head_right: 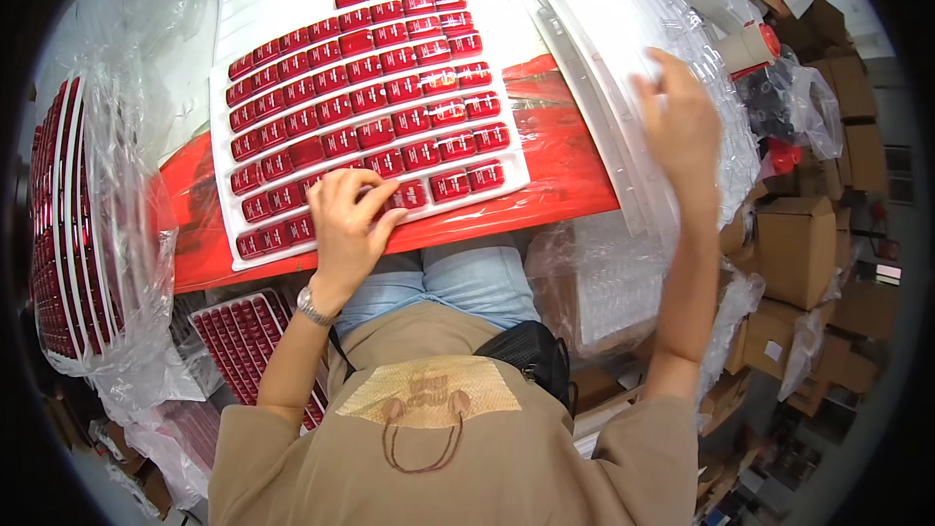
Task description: Inspecting and organizing red plastic components into trays in a packaging factory environment.
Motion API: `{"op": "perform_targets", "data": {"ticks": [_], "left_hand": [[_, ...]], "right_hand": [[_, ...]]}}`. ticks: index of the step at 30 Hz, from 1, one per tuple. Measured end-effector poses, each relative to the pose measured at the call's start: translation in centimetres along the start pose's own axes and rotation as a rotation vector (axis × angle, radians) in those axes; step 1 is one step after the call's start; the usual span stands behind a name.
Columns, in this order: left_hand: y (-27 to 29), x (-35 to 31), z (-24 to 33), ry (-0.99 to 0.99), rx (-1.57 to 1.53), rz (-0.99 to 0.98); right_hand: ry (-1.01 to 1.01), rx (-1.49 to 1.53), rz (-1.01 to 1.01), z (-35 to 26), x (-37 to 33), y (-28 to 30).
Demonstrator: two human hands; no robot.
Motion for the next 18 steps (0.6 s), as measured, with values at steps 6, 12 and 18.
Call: {"op": "perform_targets", "data": {"ticks": [6,12,18], "left_hand": [[0.5,0.0,0.3,-0.01,0.04,0.012],[1.9,-0.9,-2.1,-0.015,0.087,-0.058],[2.3,-0.8,-1.7,-0.039,0.127,-0.072]], "right_hand": [[0.303,-0.329,-0.168,10.4,-0.1,-0.4],[-0.126,-0.018,0.033,7.7,0.1,1.2],[0.2,-0.094,0.269,2.9,2.8,-1.9]]}}
Point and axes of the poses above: each hand's wrist, its own x-axis towards the middle knuckle, its own y-axis out of the back of the hand, z = x × y, the point moved 4 cm from there along x, towards the middle knuckle, and after that the axes turned 5 degrees about x, right-handed, at the moved point
